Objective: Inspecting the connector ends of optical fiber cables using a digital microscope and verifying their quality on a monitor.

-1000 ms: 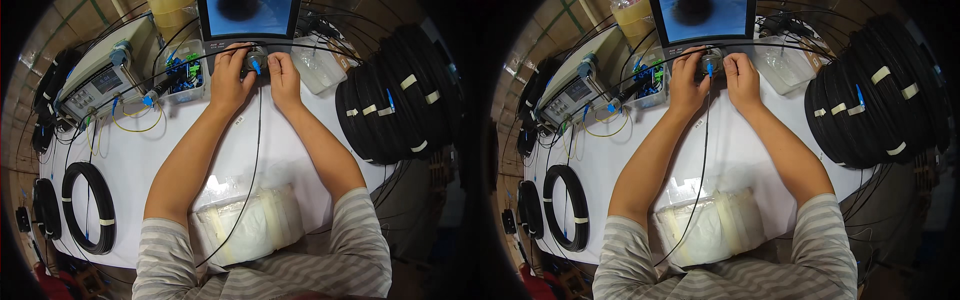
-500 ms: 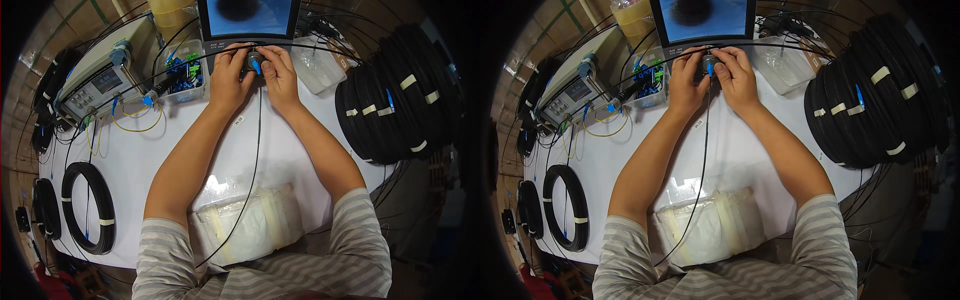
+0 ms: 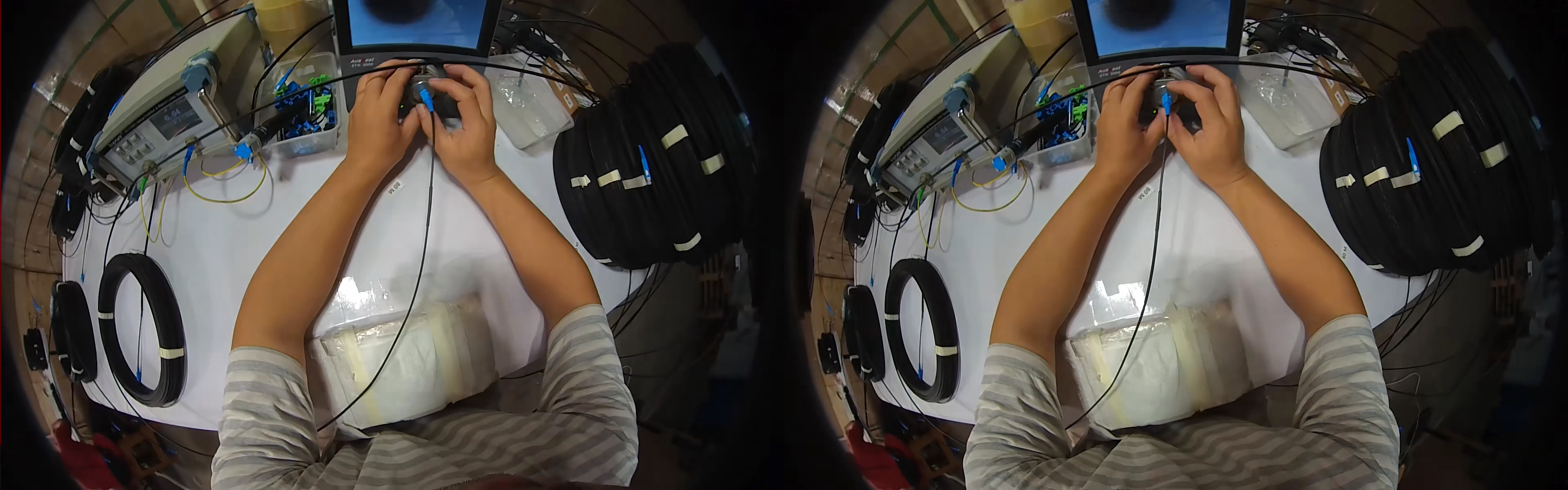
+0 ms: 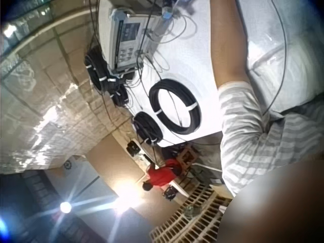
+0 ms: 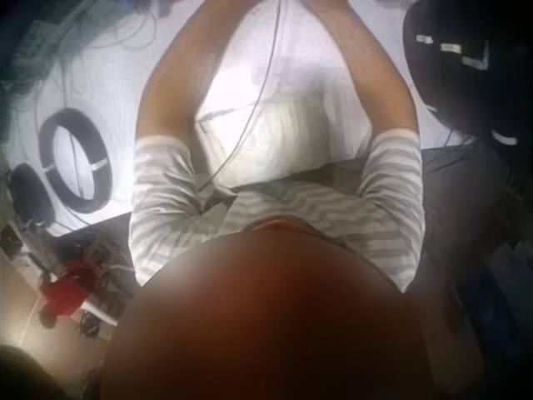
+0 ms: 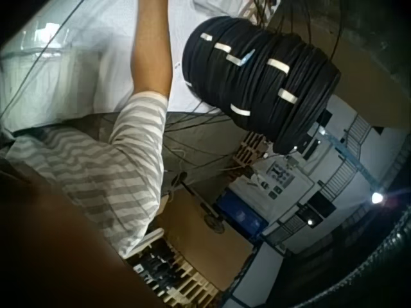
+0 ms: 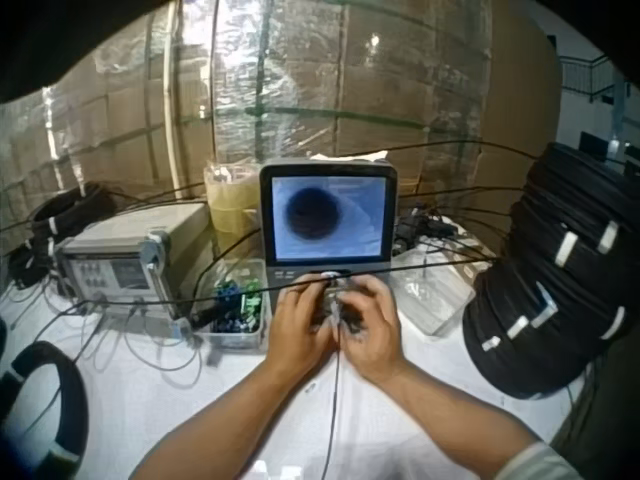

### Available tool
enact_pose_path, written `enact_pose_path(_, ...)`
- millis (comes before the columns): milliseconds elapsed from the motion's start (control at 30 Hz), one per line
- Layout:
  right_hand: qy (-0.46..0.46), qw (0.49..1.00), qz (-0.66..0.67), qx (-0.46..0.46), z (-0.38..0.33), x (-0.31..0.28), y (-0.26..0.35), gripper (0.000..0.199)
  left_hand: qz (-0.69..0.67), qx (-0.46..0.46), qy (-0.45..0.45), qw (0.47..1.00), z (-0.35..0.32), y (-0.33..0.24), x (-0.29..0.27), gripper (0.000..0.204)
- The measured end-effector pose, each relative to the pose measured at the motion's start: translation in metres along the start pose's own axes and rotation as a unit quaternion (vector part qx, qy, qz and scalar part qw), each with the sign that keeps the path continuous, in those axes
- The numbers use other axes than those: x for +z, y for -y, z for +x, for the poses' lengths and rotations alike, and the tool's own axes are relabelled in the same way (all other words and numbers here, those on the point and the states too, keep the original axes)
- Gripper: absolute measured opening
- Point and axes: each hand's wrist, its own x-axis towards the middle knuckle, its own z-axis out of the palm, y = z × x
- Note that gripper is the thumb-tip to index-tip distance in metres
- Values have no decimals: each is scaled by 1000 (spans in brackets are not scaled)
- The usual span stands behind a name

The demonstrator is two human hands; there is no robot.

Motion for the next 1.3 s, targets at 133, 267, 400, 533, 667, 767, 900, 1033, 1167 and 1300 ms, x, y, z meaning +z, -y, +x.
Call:
enact_pose_path(133,2,999,-10,-50,4,-4,3,24,-8,4,-12,1000,0,1,3,58)
enact_pose_path(267,18,995,-35,-93,10,-11,5,23,-13,12,-30,999,1,3,4,55)
enact_pose_path(400,22,989,-5,-149,16,-7,14,20,54,37,-42,997,0,4,-5,62)
enact_pose_path(533,-183,837,511,-67,4,33,47,19,-18,-24,-5,1000,2,-6,-4,59)
enact_pose_path(667,224,930,282,-69,-16,-27,131,18,-20,23,-62,998,-8,14,-10,58)
enact_pose_path(767,381,839,389,10,-45,-52,170,22,-35,-66,-5,997,-9,1,-16,59)
enact_pose_path(900,424,812,401,6,-58,-64,189,25,-39,-100,17,994,-10,3,-17,58)
enact_pose_path(1033,444,828,341,-38,-60,-67,188,25,-50,-117,33,991,-10,-4,-17,57)
enact_pose_path(1167,413,847,328,-61,-57,-65,191,23,-32,-117,30,992,-9,-5,-27,56)
enact_pose_path(1300,463,825,324,-38,-62,-68,188,14,-10,-116,35,993,-13,-5,-18,55)
